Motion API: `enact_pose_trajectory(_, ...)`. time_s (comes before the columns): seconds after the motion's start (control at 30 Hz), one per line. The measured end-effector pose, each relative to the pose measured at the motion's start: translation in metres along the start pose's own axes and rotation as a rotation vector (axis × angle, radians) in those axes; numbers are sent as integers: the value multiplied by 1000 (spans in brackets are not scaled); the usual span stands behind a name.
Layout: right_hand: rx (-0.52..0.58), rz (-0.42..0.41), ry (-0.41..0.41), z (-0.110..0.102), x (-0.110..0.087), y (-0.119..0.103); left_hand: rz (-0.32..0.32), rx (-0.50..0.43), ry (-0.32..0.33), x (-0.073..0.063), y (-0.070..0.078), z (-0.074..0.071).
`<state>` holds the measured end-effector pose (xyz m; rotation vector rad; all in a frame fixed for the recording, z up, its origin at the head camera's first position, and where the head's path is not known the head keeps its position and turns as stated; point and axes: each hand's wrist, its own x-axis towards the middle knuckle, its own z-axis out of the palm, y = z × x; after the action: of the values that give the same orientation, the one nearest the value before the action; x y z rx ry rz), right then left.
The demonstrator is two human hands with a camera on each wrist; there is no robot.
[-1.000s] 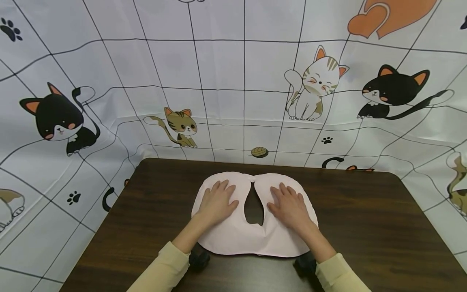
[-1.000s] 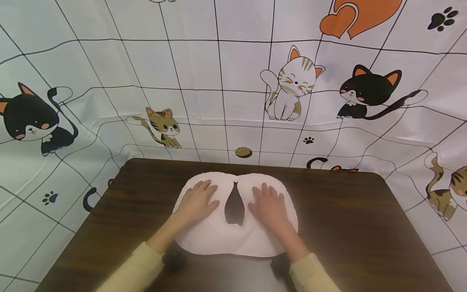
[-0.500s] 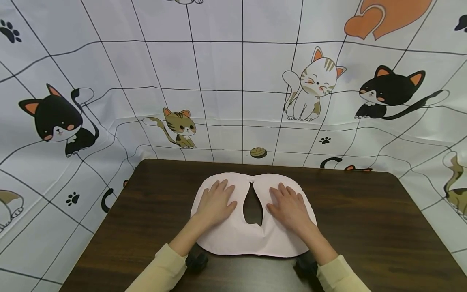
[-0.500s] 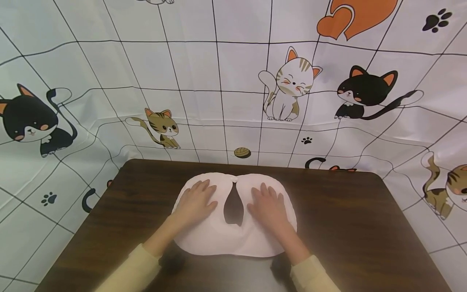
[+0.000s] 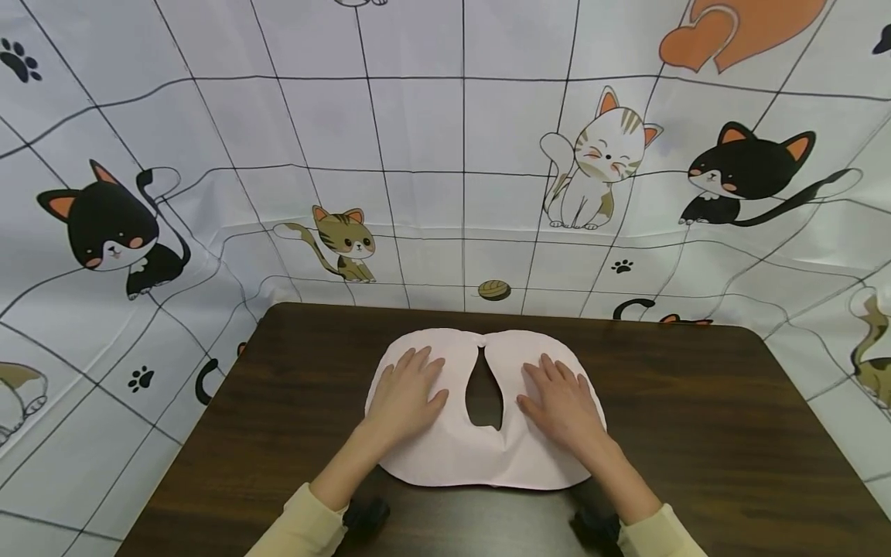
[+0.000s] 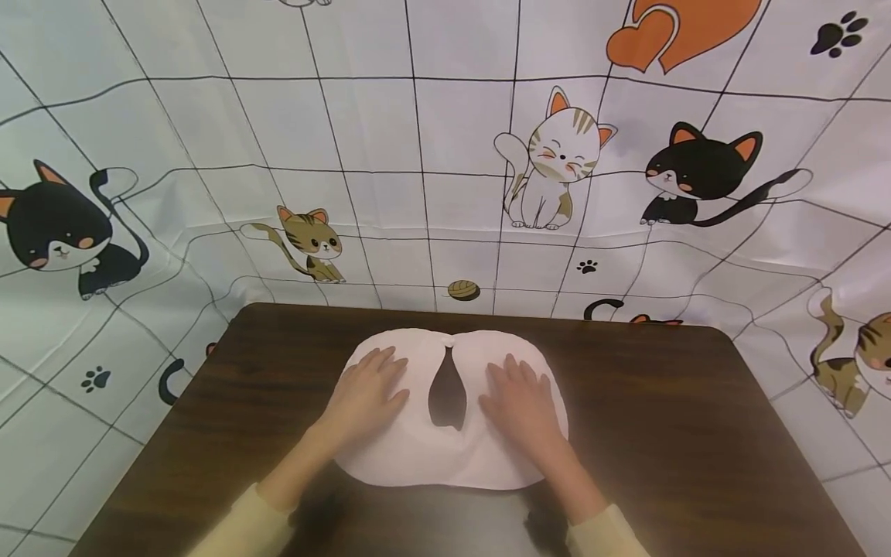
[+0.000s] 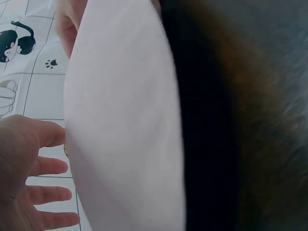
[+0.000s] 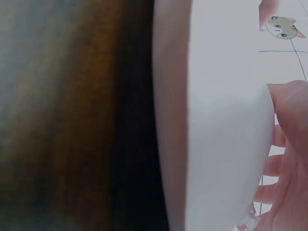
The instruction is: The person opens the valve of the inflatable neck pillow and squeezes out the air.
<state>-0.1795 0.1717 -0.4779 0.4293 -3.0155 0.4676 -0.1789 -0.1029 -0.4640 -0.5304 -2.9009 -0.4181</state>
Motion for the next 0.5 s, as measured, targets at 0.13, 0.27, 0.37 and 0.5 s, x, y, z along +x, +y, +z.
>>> enact_pose_trajectory(0.13, 17, 5, 4, 3, -3, 4, 10, -5, 8, -5, 3, 2)
enact_pose_trajectory(0.27, 51, 2, 21, 9, -6, 5, 7, 0, -6, -10, 4, 5)
enact_pose_trajectory(0.37, 65, -3, 33, 14, -9, 5, 0, -12, -17, -14, 3, 8)
enact_pose_trajectory(0.5, 59, -8, 45, 18, -10, 3, 6, -25, -15, -16, 1, 10)
